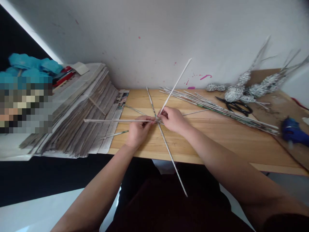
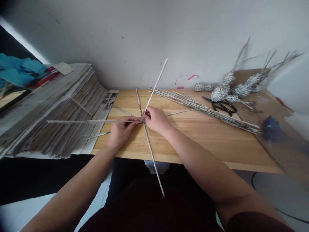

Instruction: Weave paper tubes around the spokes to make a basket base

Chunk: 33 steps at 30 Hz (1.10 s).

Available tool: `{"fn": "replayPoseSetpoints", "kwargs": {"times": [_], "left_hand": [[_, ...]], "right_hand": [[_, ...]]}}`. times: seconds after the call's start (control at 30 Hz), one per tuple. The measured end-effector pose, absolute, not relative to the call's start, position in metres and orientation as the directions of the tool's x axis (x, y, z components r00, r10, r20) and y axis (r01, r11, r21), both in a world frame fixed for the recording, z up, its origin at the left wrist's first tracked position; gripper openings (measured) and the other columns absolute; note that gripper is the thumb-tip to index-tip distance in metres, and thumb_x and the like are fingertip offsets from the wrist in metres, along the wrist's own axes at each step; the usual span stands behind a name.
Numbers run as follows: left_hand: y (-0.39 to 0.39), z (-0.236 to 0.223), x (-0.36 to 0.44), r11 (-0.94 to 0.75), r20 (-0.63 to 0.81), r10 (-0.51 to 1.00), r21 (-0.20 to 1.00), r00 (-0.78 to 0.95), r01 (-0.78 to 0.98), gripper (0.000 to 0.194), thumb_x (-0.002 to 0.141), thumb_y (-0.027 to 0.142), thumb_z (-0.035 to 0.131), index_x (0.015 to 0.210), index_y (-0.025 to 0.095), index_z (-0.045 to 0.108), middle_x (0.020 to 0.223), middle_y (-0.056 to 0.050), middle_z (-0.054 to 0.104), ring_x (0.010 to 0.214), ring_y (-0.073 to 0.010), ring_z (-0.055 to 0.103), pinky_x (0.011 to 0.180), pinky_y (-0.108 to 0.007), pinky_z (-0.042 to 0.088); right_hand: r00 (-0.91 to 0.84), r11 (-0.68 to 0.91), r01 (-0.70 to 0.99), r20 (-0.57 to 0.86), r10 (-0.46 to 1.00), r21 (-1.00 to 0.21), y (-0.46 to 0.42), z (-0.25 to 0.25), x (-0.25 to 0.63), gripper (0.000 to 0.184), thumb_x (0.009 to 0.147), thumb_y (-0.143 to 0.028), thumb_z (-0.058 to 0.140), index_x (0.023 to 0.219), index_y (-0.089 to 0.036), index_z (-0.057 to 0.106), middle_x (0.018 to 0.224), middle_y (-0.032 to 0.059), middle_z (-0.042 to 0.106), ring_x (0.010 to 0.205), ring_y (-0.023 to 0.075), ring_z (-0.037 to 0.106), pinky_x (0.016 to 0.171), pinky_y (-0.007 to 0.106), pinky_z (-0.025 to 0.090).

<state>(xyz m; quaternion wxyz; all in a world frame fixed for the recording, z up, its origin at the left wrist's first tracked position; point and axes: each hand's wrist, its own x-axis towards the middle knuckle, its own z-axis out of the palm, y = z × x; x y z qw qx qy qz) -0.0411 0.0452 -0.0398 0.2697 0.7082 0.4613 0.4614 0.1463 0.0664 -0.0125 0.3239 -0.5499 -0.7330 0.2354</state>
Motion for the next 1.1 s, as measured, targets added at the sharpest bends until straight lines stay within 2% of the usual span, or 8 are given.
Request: {"fn": "replayPoseSetpoints", "kwargs": {"times": [0.23,0.7,1.1], "left_hand": [[0.045,-0.0404,-0.0409,-0.442,0.404,0.897,0.792,0.181,0.421,0.013,0.089,0.031,0.069,0.094,0.023,0.078,0.095,-0.006,0.077,0.093,-0.0216,0.072,0.088,-0.034,0.055],[0.0454,-0.0381,-0.0394,-0.418,0.376,0.908,0.795,0.184,0.44,0.013,0.089,0.029,0.069,0.096,0.023,0.078,0.097,-0.005,0.078,0.091,-0.0203,0.072,0.09,-0.033,0.055],[0.0489,-0.043,-0.0394,-0.495,0.448,0.868,0.747,0.214,0.444,0.011,0.089,0.022,0.07,0.097,0.022,0.077,0.096,-0.004,0.078,0.091,-0.019,0.072,0.087,-0.032,0.055]], "right_hand": [[-0.207,0.3,0.708,0.218,0.954,-0.639,0.0659,-0.0124,0.147,0.005,0.09,-0.021,0.063,0.09,-0.02,0.068,0.087,0.0062,0.076,0.082,0.02,0.069,0.074,0.029,0.047],[-0.201,0.28,0.71,0.195,0.96,-0.646,0.0651,-0.0105,0.1461,0.006,0.09,-0.019,0.062,0.091,-0.02,0.068,0.088,0.0066,0.075,0.082,0.02,0.068,0.075,0.029,0.046],[-0.177,0.273,0.747,0.216,0.96,-0.606,0.0668,-0.0149,0.1456,0.007,0.09,-0.018,0.062,0.093,-0.018,0.069,0.088,0.006,0.076,0.083,0.0196,0.068,0.074,0.028,0.045]]}}
